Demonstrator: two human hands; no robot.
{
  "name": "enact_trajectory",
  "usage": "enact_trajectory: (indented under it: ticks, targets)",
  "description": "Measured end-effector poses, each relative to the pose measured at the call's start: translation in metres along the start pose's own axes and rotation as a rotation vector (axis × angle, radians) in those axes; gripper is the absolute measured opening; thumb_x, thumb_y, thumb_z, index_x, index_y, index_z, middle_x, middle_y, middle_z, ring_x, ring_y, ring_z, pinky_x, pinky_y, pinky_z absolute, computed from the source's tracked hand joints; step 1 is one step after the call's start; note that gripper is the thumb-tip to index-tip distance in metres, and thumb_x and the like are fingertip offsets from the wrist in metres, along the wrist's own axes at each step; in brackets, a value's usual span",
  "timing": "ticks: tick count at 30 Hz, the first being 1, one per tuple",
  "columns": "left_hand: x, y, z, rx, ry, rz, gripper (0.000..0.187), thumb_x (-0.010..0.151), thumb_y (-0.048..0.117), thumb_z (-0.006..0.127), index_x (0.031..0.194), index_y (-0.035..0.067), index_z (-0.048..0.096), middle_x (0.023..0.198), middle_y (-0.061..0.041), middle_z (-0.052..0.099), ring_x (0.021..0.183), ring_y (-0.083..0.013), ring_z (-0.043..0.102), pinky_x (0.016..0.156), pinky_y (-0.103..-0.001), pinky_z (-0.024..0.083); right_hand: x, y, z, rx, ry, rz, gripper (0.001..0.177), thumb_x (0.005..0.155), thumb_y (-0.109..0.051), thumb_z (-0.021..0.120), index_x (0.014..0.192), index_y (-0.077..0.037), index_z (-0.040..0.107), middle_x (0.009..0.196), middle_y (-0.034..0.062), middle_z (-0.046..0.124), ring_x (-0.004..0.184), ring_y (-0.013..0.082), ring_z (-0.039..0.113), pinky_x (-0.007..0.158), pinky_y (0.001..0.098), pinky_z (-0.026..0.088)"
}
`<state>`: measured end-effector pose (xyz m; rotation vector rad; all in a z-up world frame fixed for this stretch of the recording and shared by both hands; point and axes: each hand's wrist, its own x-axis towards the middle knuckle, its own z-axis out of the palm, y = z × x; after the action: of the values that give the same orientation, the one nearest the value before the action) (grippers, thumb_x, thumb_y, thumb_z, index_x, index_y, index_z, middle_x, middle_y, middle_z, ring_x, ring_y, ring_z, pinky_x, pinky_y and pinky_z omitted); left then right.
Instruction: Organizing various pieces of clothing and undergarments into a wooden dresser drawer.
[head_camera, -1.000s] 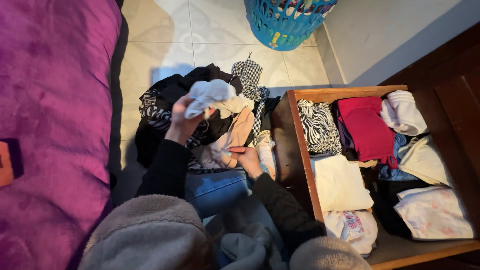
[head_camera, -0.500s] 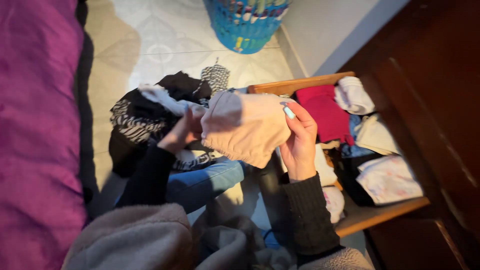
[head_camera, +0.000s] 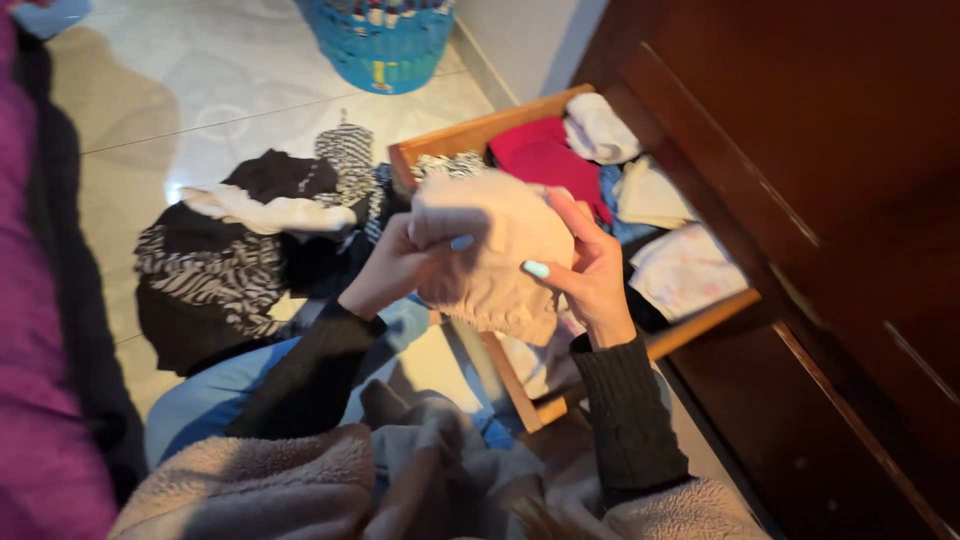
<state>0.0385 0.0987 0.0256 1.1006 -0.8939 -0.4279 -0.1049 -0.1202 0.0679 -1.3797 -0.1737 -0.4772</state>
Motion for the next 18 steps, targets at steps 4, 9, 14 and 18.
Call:
enact_trajectory:
  ticks: [4,9,14,18]
  targets:
    - [0.021,-0.016,0.022,-0.127,-0.034,0.164,0.029,0.099,0.003,0.071,0.084,0.009,0.047,0.101,0.004,0.072,0.102,-0.0041,0.067,0.086,-0.023,0.056,-0.007,-0.031,-0.019,-0.114,0.003,0.038,0.095,0.077,0.01,0.08,0.161,-0.001,0.038,0.157,0.0139,0.05,0.14,0.0222,0.053,0.116,0.036,0.047]
    - [0.039,-0.001,0.057,0.113,-0.128,0.111,0.015,0.097,0.0,0.066,0.112,0.0,0.07,0.105,0.002,0.069,0.098,-0.0041,0.066,0.084,-0.024,0.057,-0.023,-0.012,-0.079,0.213,-0.089,0.253,0.105,0.087,-0.02,0.085,0.167,-0.012,0.017,0.166,0.0034,0.039,0.149,0.0204,0.046,0.117,0.042,0.043]
    - [0.046,-0.037,0.054,0.114,-0.145,-0.244,0.01,0.104,0.007,0.065,0.107,0.0,0.072,0.092,0.001,0.067,0.084,-0.0057,0.062,0.072,-0.025,0.052,-0.042,0.042,-0.12,0.742,-0.116,0.586,0.101,0.09,-0.065,0.061,0.162,-0.003,0.028,0.157,0.0207,0.047,0.141,0.0333,0.048,0.112,0.0503,0.046]
    - [0.053,-0.01,0.058,-0.065,-0.129,-0.114,0.017,0.101,0.008,0.062,0.116,0.002,0.069,0.104,0.003,0.071,0.094,-0.0033,0.064,0.082,-0.022,0.053,-0.043,0.066,-0.154,0.67,0.012,0.481,0.086,0.098,-0.057,0.055,0.16,-0.003,0.031,0.161,0.0154,0.042,0.146,0.0294,0.045,0.123,0.0466,0.038]
